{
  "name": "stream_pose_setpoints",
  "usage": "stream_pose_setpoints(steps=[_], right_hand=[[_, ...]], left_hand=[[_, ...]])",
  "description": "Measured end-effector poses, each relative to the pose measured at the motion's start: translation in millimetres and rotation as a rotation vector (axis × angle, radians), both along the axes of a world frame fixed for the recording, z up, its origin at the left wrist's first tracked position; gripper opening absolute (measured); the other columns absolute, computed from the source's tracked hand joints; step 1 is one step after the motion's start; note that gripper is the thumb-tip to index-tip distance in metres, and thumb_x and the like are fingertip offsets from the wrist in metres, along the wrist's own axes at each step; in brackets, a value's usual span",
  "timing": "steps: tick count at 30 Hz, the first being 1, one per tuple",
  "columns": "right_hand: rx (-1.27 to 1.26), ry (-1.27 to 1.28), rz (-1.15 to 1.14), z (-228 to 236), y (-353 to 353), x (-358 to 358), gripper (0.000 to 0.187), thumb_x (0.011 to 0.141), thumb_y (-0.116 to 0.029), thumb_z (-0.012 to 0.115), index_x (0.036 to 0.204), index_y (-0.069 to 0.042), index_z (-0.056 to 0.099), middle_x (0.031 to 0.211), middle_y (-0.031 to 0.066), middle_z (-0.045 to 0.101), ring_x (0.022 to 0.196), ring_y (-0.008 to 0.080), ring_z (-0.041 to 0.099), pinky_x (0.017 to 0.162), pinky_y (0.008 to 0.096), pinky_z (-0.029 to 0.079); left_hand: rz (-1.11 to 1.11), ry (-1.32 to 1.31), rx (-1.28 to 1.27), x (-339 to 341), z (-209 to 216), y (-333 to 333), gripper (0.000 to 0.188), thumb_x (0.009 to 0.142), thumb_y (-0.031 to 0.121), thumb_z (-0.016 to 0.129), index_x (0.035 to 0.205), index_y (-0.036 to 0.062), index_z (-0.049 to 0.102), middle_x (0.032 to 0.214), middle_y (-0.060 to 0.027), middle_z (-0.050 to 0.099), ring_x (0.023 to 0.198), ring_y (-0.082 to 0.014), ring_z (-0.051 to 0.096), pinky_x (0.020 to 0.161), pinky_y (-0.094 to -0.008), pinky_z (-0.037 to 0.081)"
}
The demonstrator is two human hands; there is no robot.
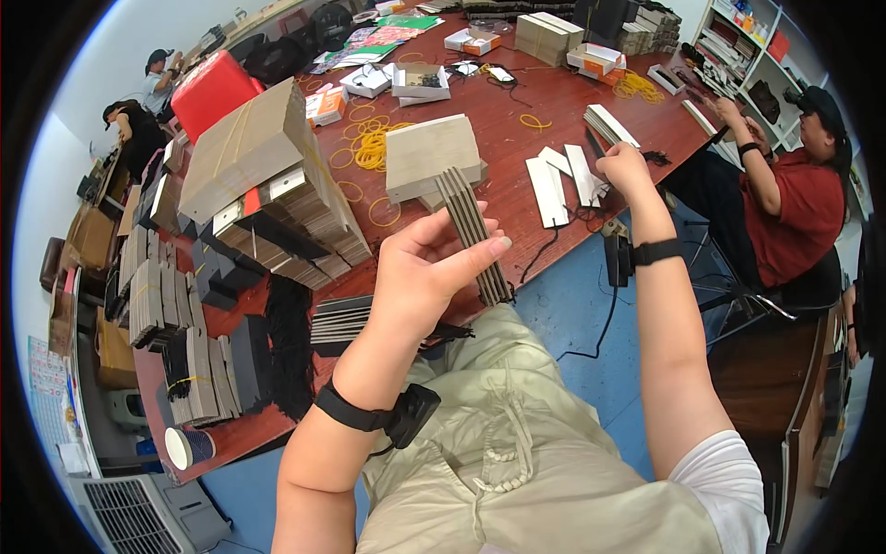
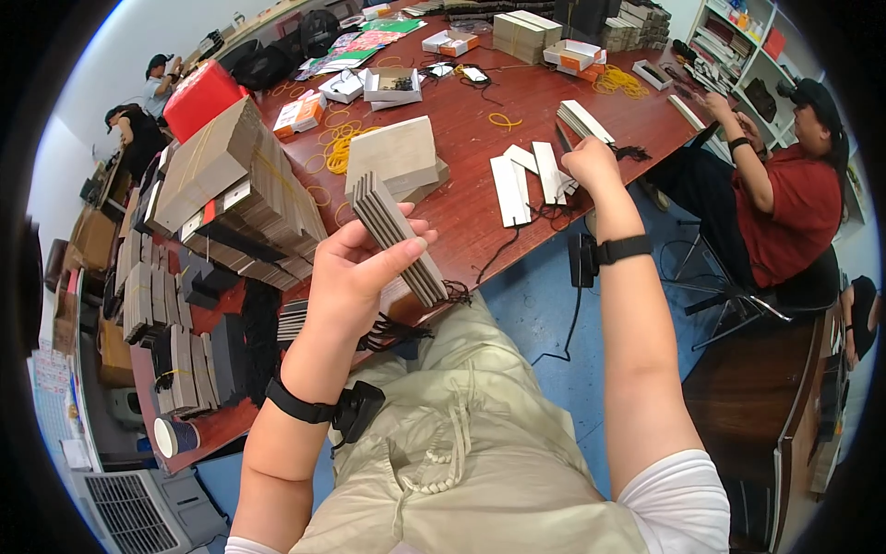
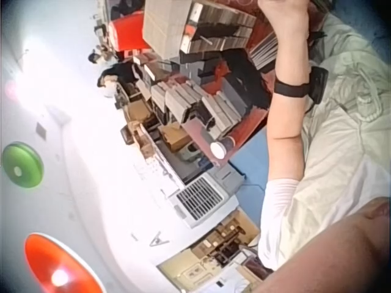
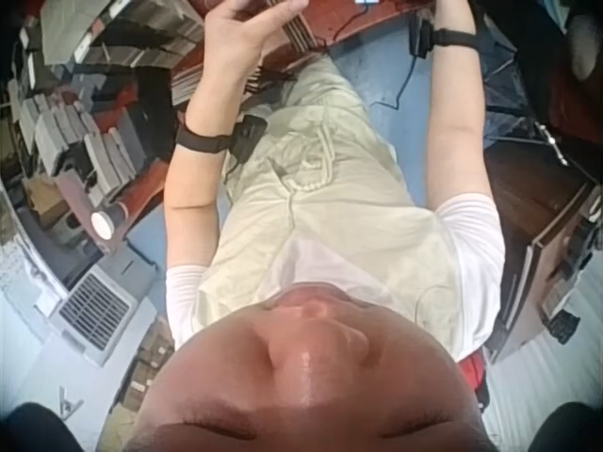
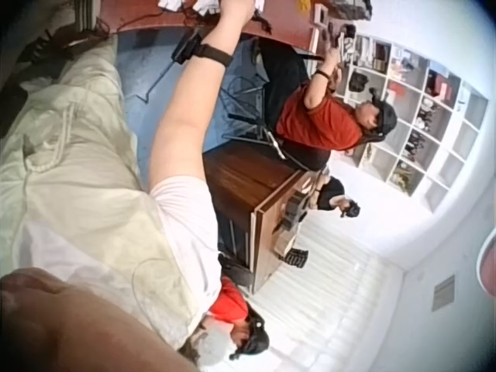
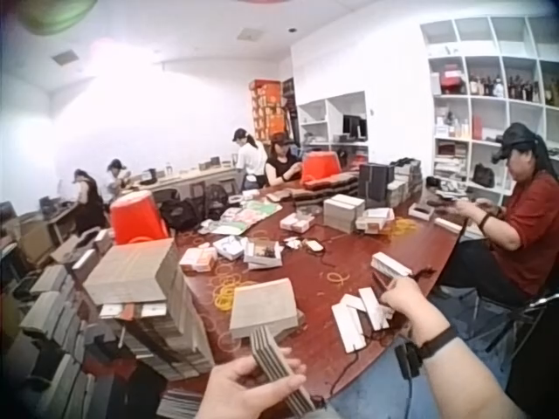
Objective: The recorder is assembling and organizing stacks of paper tags by inserting cords and stacking them.
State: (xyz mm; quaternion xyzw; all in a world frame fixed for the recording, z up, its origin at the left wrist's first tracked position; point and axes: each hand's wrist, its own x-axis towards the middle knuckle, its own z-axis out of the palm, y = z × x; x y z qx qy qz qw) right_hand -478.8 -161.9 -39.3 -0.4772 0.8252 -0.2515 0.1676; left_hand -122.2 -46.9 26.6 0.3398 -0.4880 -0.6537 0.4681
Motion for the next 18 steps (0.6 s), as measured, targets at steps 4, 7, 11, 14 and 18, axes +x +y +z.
stream_pose_setpoints(steps=[4,7,11,14,18], right_hand=[[0.078,0.270,0.057,-1,16,20,0.056,0.072,-0.039,0.076,0.107,0.003,0.064,0.104,0.0222,0.069,0.101,0.0345,0.066,0.089,0.0384,0.051],[0.278,0.200,0.182,31,32,55,0.058,0.071,-0.042,0.076,0.105,0.003,0.065,0.108,0.0227,0.068,0.102,0.0346,0.066,0.090,0.0380,0.050],[0.113,0.544,0.187,14,29,53,0.054,0.073,-0.044,0.076,0.101,0.001,0.068,0.099,0.0182,0.071,0.098,0.0322,0.067,0.091,0.0407,0.049],[0.097,0.481,0.179,15,29,55,0.040,0.070,-0.028,0.075,0.098,-0.001,0.068,0.093,0.0179,0.070,0.093,0.0331,0.067,0.086,0.0417,0.051],[0.085,0.393,0.210,17,29,50,0.031,0.066,-0.019,0.073,0.091,-0.003,0.065,0.090,0.0196,0.068,0.090,0.0353,0.066,0.080,0.0419,0.053]], left_hand=[[0.008,0.022,0.004,0,-1,2,0.041,0.082,-0.002,0.072,0.121,-0.0072,0.058,0.108,-0.0149,0.068,0.103,-0.0248,0.067,0.091,-0.0355,0.054],[0.036,0.017,0.010,1,1,3,0.041,0.082,-0.002,0.072,0.120,-0.0071,0.058,0.108,-0.0146,0.068,0.103,-0.0242,0.067,0.091,-0.0346,0.053],[0.013,-0.031,-0.006,-2,2,4,0.040,0.083,-0.001,0.071,0.120,-0.0065,0.057,0.107,-0.0138,0.068,0.103,-0.0236,0.067,0.091,-0.0337,0.053],[0.027,-0.026,-0.012,0,3,7,0.040,0.084,0.000,0.071,0.121,-0.0061,0.057,0.107,-0.0136,0.068,0.103,-0.0234,0.067,0.091,-0.0335,0.053],[0.051,0.070,0.061,3,-5,3,0.040,0.085,0.000,0.070,0.122,-0.0055,0.056,0.108,-0.0139,0.067,0.105,-0.0237,0.066,0.090,-0.0337,0.054]])
